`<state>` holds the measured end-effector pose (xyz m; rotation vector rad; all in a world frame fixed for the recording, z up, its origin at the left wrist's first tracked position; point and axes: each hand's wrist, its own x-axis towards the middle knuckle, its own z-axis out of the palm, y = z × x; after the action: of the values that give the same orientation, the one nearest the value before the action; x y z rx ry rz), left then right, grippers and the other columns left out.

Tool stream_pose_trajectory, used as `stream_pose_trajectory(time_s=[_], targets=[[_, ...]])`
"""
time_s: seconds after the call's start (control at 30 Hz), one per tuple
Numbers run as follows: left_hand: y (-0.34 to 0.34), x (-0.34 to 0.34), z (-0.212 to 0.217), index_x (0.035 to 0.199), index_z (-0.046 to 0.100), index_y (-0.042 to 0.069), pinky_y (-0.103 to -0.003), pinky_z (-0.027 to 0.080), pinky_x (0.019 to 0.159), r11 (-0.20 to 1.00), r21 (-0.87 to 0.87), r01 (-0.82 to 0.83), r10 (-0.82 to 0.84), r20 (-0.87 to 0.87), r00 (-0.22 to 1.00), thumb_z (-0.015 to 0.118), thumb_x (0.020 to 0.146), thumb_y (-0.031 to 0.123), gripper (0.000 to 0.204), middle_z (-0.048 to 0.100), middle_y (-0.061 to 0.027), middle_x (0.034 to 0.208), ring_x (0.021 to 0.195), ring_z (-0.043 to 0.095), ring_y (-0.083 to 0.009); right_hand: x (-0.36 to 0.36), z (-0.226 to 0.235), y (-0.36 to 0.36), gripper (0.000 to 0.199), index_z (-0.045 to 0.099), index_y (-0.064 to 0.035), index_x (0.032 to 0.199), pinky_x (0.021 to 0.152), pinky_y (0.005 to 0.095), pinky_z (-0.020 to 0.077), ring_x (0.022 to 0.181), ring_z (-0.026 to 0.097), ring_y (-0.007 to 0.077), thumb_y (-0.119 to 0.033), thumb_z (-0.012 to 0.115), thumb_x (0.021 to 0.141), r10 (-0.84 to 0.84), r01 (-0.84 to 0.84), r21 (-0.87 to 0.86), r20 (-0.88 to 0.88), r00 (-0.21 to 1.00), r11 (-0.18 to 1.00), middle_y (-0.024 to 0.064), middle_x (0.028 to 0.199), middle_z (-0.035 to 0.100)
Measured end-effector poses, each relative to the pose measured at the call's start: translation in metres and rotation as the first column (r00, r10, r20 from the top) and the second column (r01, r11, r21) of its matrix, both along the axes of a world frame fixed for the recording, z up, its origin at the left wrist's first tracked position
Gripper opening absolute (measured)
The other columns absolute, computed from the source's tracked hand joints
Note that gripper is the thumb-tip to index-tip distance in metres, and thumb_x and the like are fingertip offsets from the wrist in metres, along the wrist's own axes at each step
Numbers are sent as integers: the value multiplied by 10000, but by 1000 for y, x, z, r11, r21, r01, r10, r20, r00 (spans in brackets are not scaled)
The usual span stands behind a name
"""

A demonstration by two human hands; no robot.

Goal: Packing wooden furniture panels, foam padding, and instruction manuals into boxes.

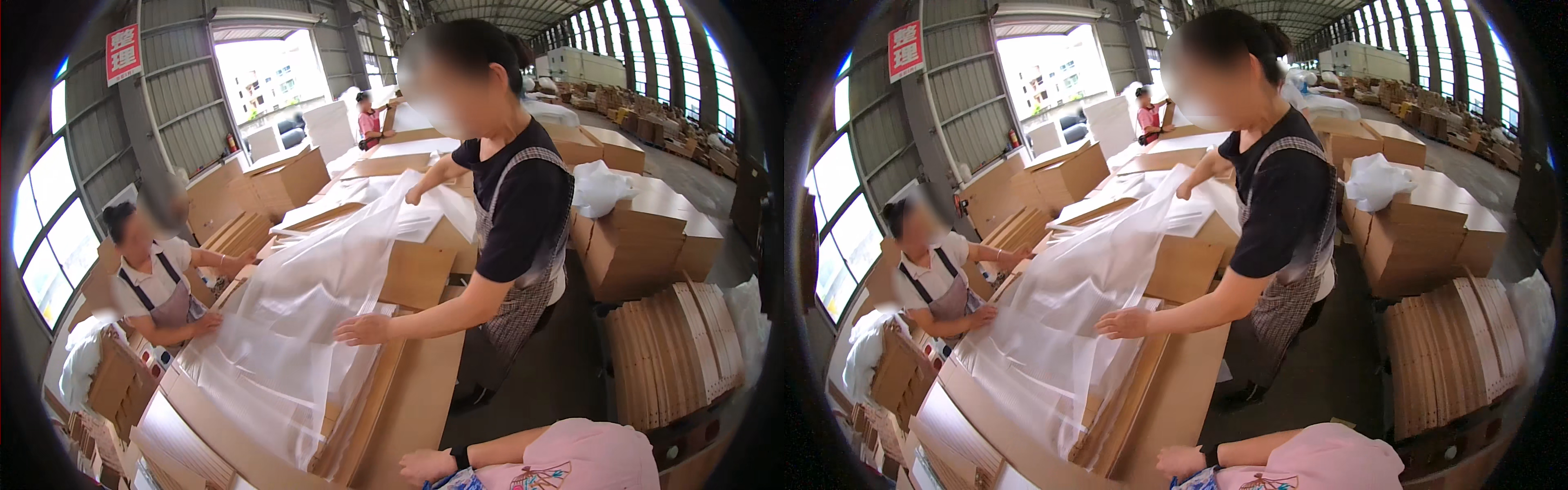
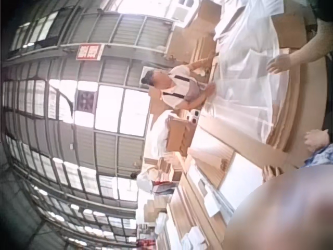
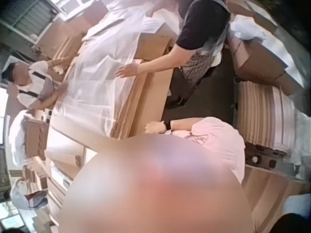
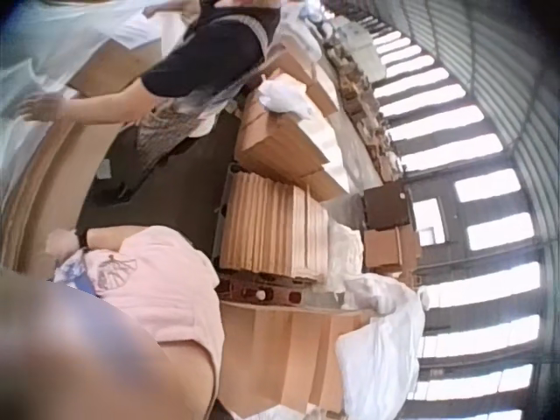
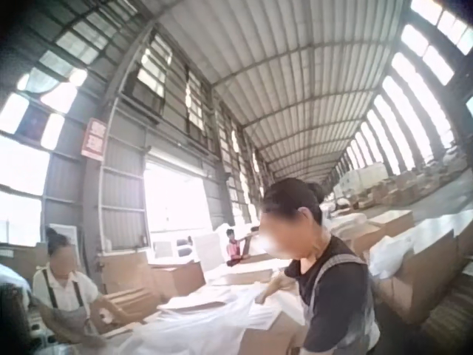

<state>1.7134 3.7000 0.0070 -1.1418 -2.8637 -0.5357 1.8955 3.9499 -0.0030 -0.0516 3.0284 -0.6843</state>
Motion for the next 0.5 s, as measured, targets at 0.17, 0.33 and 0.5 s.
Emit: stream_pose_trajectory(time_s=[0.17, 0.33, 0.5], targets=[[-8, 2, -2, 1284, 451, 12, -504, 292, 1030, 998, -28, -56, 57, 28, 998, 509, 871, 360, 543, 388, -188, 1377, 1284, 312, -386, 12, 19, -4, 129, 591, -72, 707, 614, 371, 505, 939, 509, 289, -190, 617, 659, 172, -173, -13, -66, 983, 985, 85, 840, 550], [-14, 6, -11, 1306, 440, 32, -529, 268, 1031, 985, -128, -113, 117, 20, 993, 455, 890, 400, 555, 361, -178, 1405, 1321, 271, -357, 21, 7, -4, 171, 585, -51, 678, 623, 398, 495, 921, 518, 303, -222, 600, 674, 212, -222, -113, -96, 973, 968, 107, 826, 557], [-19, 2, -28, 1337, 416, 47, -538, 230, 1048, 977, -168, -135, 134, -15, 991, 422, 906, 412, 565, 323, -164, 1432, 1337, 241, -355, 21, -4, -10, 245, 582, -10, 669, 636, 440, 484, 834, 559, 359, -253, 579, 697, 233, -242, -124, -81, 969, 962, 174, 771, 584]])
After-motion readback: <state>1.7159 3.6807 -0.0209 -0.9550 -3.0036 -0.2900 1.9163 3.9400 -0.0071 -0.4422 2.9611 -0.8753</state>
